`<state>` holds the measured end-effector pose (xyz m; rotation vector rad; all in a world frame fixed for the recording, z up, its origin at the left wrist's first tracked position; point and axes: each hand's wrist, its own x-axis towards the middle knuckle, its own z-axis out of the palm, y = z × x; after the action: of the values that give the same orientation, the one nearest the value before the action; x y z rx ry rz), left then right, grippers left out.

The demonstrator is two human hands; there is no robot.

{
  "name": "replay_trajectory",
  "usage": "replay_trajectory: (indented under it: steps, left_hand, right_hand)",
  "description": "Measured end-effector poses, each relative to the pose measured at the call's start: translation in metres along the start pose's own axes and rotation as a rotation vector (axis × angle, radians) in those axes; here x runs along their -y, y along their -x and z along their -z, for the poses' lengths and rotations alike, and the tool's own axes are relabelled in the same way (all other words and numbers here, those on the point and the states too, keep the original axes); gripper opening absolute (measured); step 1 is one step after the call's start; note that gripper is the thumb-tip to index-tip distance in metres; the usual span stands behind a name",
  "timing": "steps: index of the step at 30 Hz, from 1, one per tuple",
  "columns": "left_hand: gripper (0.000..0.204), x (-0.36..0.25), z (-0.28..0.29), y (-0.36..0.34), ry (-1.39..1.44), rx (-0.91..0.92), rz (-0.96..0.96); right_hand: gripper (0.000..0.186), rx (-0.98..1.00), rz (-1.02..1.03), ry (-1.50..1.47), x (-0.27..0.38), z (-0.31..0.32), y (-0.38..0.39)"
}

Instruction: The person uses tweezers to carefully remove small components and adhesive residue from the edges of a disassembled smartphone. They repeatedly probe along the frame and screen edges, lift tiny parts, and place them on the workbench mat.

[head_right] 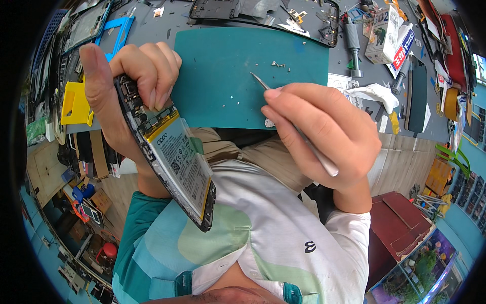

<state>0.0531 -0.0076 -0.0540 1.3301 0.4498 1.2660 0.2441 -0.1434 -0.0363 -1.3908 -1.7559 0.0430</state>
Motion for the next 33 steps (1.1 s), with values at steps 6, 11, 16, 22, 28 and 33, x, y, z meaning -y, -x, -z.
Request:
replay_trajectory:
  steps: [6, 11, 16, 22, 28, 33]
  left_hand:
    - [0.066, 0.000, -0.001, -0.001, -0.004, 0.009, 0.006]
    - [0.066, -0.001, 0.000, -0.001, -0.011, 0.009, 0.011]
    - [0.065, -0.004, -0.002, -0.001, -0.025, 0.005, 0.015]
    - [0.065, -0.003, -0.002, 0.000, -0.036, 0.012, -0.014]
    - [0.065, -0.003, 0.000, 0.000, -0.030, 0.021, -0.012]
    - [0.065, -0.002, 0.002, -0.001, -0.017, 0.032, 0.000]
  right_hand:
    - [0.036, 0.114, -0.043, 0.061, 0.011, 0.008, 0.002]
    - [0.038, 0.140, -0.011, 0.127, 0.014, 0.011, 0.000]
    - [0.036, 0.110, -0.024, 0.108, 0.013, 0.010, 0.003]
    - [0.031, 0.033, 0.009, 0.072, 0.008, 0.005, 0.000]
    - [0.029, 0.019, -0.002, 0.097, 0.010, 0.003, -0.001]
    - [0.029, 0.009, -0.001, 0.111, 0.010, 0.003, -0.001]
